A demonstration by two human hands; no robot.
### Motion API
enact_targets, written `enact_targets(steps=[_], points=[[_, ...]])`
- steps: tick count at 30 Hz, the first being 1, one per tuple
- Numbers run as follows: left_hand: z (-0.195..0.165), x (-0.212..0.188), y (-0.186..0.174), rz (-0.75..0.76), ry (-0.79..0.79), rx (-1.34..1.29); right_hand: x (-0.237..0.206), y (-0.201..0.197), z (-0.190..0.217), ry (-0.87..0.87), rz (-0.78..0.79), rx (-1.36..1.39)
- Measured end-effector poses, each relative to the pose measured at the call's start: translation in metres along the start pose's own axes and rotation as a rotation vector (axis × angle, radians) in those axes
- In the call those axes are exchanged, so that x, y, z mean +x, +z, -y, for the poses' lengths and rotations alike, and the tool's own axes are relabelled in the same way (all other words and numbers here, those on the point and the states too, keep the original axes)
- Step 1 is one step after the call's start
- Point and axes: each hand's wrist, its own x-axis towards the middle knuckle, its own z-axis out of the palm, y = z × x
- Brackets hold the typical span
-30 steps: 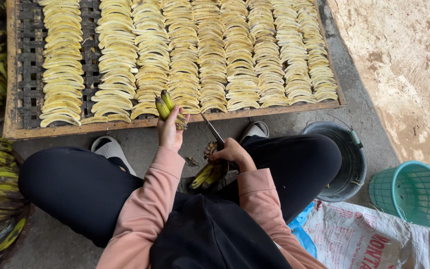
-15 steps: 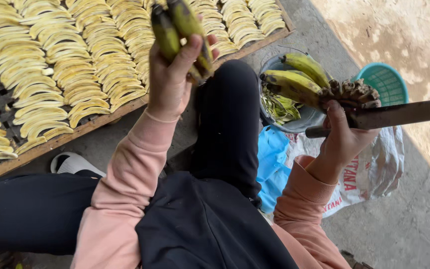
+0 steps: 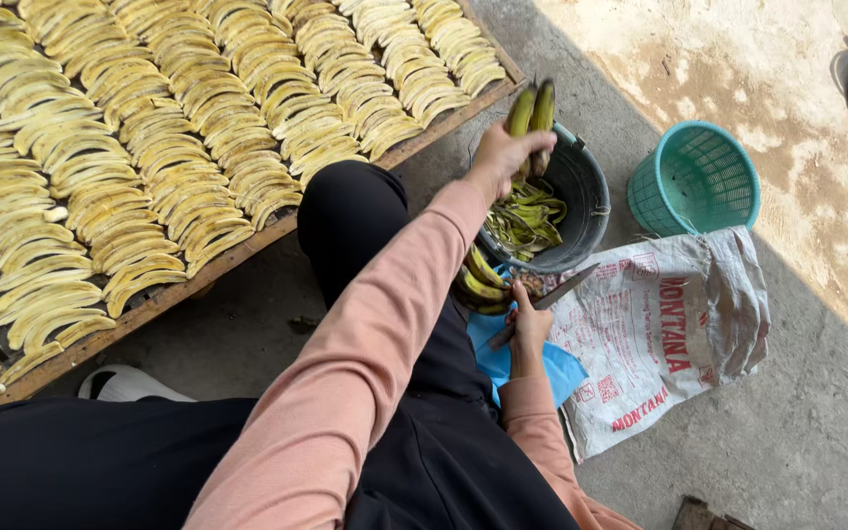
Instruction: The person sits on the ground peeling bananas with a knife, dropping the peels into a bucket, and splitting the peeled bananas lengthwise. They place the banana halves in rows on woven bamboo drying racks, taking new bananas from a pile beside them.
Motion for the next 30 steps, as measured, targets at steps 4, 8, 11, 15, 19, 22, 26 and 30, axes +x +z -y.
enact_targets(steps=[4,8,11,15,19,22,26,30], points=[[0.044,-0.026,-0.021,-0.052,0.237,0.402,0.007,-0.022,-0.001,-0.255,-0.108,-0.2],[0.056,-0.039,-0.025,0.051,0.401,0.849,0.013,-0.027,0.043,-0.619,-0.06,-0.146],[0.064,-0.053,-0.02,0.316,0.382,0.973,0.021,-0.015,0.083,-0.303,0.208,0.123],[0.062,-0.069,-0.019,0.498,0.21,0.964,0.024,-0.008,0.101,-0.206,0.334,0.015],[0.053,-0.067,-0.023,0.217,-0.1,0.721,0.027,-0.022,0.076,-0.047,0.318,-0.056],[0.052,-0.057,-0.021,0.041,-0.114,0.74,0.032,-0.023,0.057,-0.144,0.268,-0.338],[0.057,-0.046,-0.013,0.112,-0.171,0.486,0.029,-0.012,0.053,-0.349,0.3,-0.503],[0.053,-0.048,-0.01,0.187,-0.085,0.543,0.025,0.003,0.065,-0.036,0.423,-0.447]])
